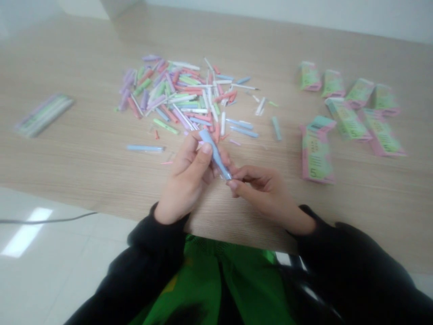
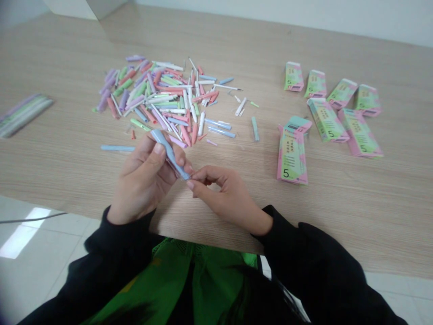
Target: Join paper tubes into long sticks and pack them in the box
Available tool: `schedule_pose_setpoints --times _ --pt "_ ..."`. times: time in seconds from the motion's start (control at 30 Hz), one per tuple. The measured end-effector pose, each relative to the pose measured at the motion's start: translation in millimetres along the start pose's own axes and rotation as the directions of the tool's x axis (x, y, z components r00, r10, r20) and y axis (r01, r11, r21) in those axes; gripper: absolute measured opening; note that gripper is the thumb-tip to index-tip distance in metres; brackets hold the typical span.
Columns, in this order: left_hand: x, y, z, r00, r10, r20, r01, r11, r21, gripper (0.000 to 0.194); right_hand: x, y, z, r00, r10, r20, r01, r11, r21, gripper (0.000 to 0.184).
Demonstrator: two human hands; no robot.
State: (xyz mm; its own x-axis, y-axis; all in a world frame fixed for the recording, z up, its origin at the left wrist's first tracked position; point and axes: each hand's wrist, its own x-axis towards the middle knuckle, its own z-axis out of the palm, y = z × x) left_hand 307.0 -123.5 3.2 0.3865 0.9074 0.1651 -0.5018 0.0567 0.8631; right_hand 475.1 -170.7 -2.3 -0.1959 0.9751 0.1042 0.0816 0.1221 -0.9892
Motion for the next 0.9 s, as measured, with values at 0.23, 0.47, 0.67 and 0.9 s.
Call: schedule_pose_setpoints --times 0.23,0.47,0.67,0.9 --pt "1 -1 5.4 0.998 0.055 -0.044 -0.056 0.998 -0.027 0.023 -1 0 2 1.000 -0.010 -0.011 0.010 0.999 -0.037 0.021" --pt "1 1 -6.5 0.986 0.161 -0.031 -0.158 0.984 0.078 0.018 3 2 -25 0.999 0.010 -0.035 -0.015 0.990 -0.140 0.012" --pt "-8 -2 -40.8 0.984 0.176 0.008 -0.173 0.957 0.230 0.015 30 11 -86 0.949 -0.155 -0.276 -0.048 0.791 -0.610 0.016" --pt "-13 -4 -59.3 0.979 0.195 -0.059 -0.167 0.935 0.311 0.016 91 13 -99 0.996 -0.087 -0.036 -0.004 0.343 -0.939 0.028"
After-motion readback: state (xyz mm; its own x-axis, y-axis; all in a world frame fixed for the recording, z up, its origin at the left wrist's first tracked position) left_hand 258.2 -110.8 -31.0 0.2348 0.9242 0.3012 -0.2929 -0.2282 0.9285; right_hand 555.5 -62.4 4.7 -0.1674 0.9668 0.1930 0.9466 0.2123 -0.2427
